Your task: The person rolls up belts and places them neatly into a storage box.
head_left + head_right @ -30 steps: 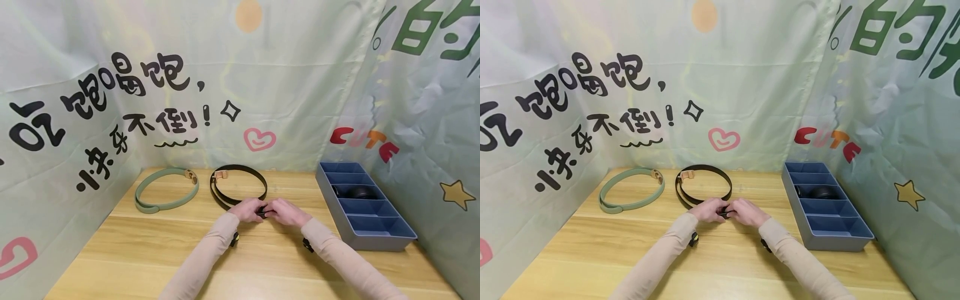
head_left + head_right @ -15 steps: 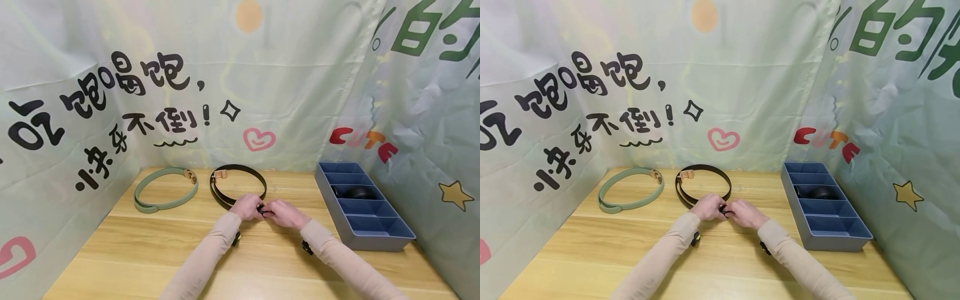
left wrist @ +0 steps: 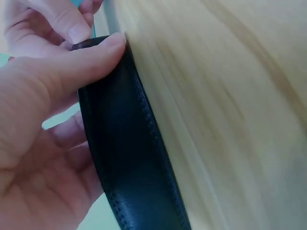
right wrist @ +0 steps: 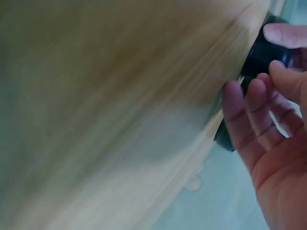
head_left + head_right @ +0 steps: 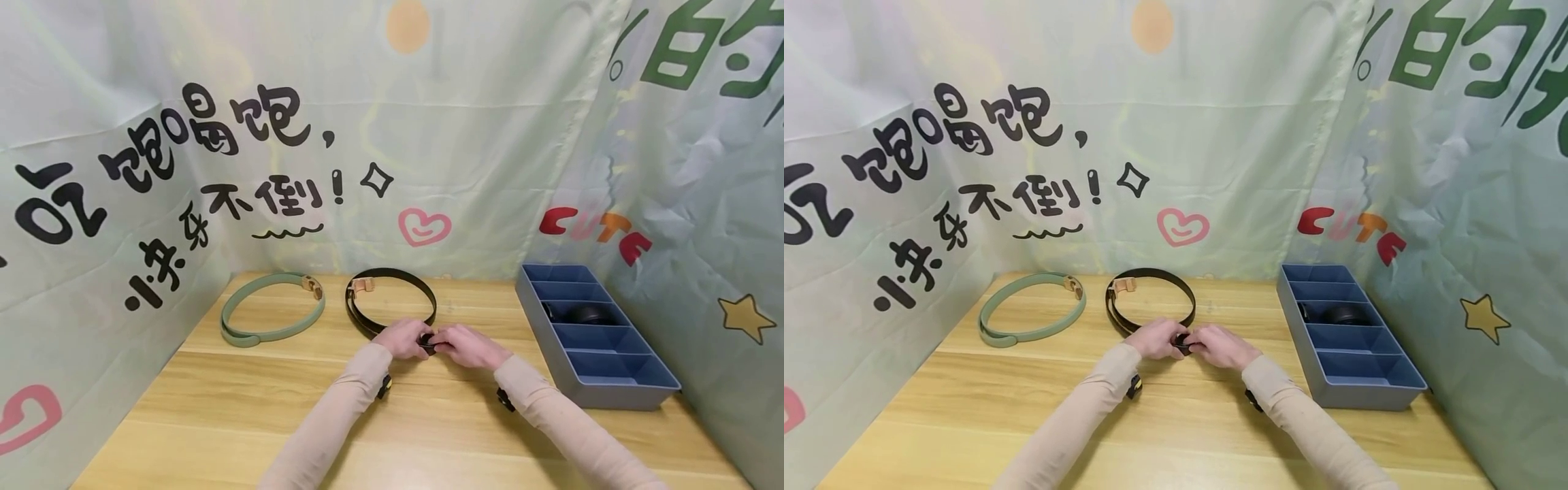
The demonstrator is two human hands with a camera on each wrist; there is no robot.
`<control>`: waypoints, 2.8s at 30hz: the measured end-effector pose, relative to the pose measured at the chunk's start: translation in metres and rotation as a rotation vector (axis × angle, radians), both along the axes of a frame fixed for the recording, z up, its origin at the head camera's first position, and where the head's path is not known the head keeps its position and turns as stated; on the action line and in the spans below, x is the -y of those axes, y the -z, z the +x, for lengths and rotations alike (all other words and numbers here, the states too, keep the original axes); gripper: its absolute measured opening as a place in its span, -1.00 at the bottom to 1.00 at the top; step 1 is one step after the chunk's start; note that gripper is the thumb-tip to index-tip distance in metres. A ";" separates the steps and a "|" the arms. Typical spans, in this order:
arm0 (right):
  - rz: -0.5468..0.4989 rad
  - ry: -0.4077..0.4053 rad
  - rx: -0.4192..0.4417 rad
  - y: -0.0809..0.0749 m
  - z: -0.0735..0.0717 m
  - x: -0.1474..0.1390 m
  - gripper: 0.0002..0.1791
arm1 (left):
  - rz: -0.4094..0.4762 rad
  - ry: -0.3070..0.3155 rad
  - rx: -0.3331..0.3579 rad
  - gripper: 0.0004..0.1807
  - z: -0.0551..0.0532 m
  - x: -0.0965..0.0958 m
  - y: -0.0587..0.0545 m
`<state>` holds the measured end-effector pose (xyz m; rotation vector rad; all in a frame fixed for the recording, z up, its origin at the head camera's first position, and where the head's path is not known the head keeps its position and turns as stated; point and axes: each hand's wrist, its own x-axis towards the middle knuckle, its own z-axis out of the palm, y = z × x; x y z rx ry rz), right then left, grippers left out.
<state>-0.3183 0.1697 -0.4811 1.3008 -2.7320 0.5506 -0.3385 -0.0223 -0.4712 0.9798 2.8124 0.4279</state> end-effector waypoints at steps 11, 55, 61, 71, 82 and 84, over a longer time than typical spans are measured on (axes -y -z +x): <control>-0.008 -0.046 0.014 0.000 -0.004 -0.001 -0.82 | -0.020 0.010 0.047 -0.38 0.001 0.001 -0.003; 0.034 -0.005 -0.023 -0.002 0.001 0.006 -0.86 | -0.012 -0.044 -0.055 -0.36 0.008 0.002 0.001; 0.032 -0.014 0.034 -0.001 -0.002 0.002 -0.84 | -0.005 -0.013 -0.001 -0.34 0.006 0.002 -0.001; 0.029 0.013 -0.016 -0.003 0.004 0.010 -0.87 | -0.027 -0.136 -0.204 -0.54 0.007 -0.004 0.004; 0.025 -0.083 0.055 -0.005 -0.005 0.001 -0.79 | 0.043 0.036 0.131 -0.27 0.003 0.001 -0.006; 0.038 -0.075 0.069 -0.006 -0.005 0.001 -0.79 | 0.043 0.008 0.124 -0.29 0.003 0.001 -0.005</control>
